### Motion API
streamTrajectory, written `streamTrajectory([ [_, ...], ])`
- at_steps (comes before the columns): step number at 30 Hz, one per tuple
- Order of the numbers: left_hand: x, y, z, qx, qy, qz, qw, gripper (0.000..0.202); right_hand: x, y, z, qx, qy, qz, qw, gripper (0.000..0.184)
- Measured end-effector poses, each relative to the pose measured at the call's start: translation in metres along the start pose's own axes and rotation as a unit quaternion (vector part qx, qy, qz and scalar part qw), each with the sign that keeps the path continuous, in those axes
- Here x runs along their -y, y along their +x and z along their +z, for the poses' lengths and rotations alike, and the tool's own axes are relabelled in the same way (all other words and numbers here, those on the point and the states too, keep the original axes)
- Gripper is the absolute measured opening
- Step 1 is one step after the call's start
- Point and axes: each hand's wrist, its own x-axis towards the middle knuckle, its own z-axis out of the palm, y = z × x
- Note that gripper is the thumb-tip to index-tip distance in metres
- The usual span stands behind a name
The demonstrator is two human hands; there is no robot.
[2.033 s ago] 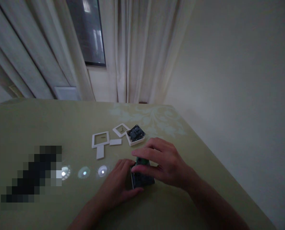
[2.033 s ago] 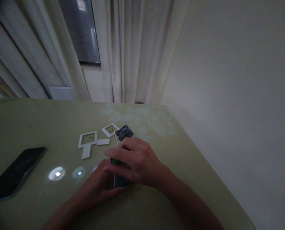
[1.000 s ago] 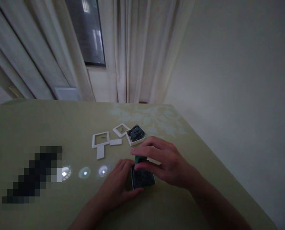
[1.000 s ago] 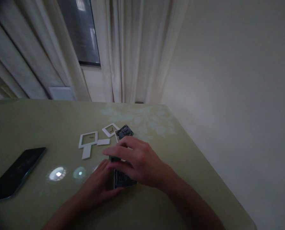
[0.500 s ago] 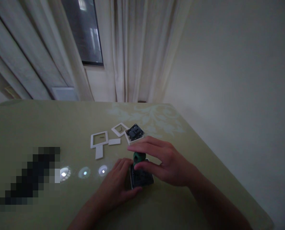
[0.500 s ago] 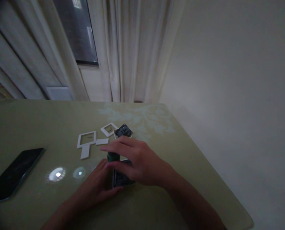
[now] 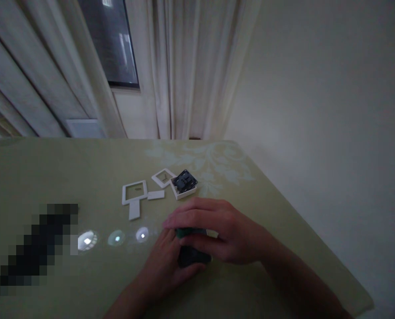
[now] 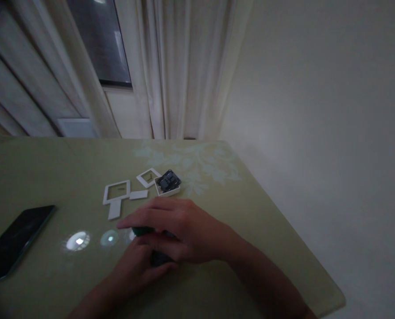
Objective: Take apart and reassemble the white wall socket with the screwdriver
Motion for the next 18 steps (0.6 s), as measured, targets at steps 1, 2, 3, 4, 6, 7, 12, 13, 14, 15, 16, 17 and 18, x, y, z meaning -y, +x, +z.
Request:
streamTrajectory([
  [1,-0.002,0.000,0.001,0.002,-0.006,-0.006,1.000,0.039,0.001,0.000,0.000,0.001,0.000,-0.002,1.000,0.032],
  [2,-0.004,0.001,0.000,0.005,-0.016,-0.011,1.000,0.036,0.001,0.000,-0.001,0.002,0.000,-0.004,1.000,0.032],
  [3,-0.006,0.001,-0.001,0.010,-0.029,-0.015,0.999,0.035,0.001,-0.001,-0.001,0.003,0.001,-0.006,1.000,0.031],
  [4,-0.007,0.001,-0.003,0.013,-0.043,-0.017,0.999,0.035,0.001,-0.001,-0.002,0.004,0.002,-0.007,1.000,0.031],
  [6,-0.009,0.000,-0.007,0.026,-0.069,-0.016,0.997,0.040,0.001,-0.001,-0.002,0.005,0.001,-0.009,1.000,0.030],
  [7,-0.009,0.000,-0.008,0.032,-0.079,-0.015,0.996,0.042,0.001,-0.001,-0.002,0.006,0.001,-0.011,1.000,0.029],
  [12,-0.013,0.002,-0.006,0.031,-0.105,-0.032,0.993,0.037,0.001,-0.001,0.000,0.003,-0.002,-0.019,1.000,0.027],
  [13,-0.014,0.003,-0.004,0.026,-0.110,-0.038,0.993,0.035,0.001,0.000,0.000,0.004,-0.003,-0.020,1.000,0.027],
  [14,-0.015,0.003,-0.003,0.024,-0.115,-0.044,0.992,0.034,0.001,0.000,0.000,0.004,-0.003,-0.021,1.000,0.027],
  [15,-0.015,0.004,-0.002,0.023,-0.120,-0.049,0.991,0.033,0.001,0.000,0.000,0.003,-0.003,-0.023,1.000,0.027],
  [16,-0.015,0.004,-0.001,0.023,-0.123,-0.050,0.991,0.033,0.001,0.000,0.000,0.003,-0.002,-0.025,1.000,0.027],
  [17,-0.015,0.004,0.000,0.020,-0.123,-0.050,0.991,0.033,0.001,0.000,0.000,0.003,-0.001,-0.027,1.000,0.027],
  [18,-0.015,0.004,0.000,0.017,-0.120,-0.049,0.991,0.034,0.001,0.001,0.000,0.003,-0.002,-0.028,1.000,0.026],
])
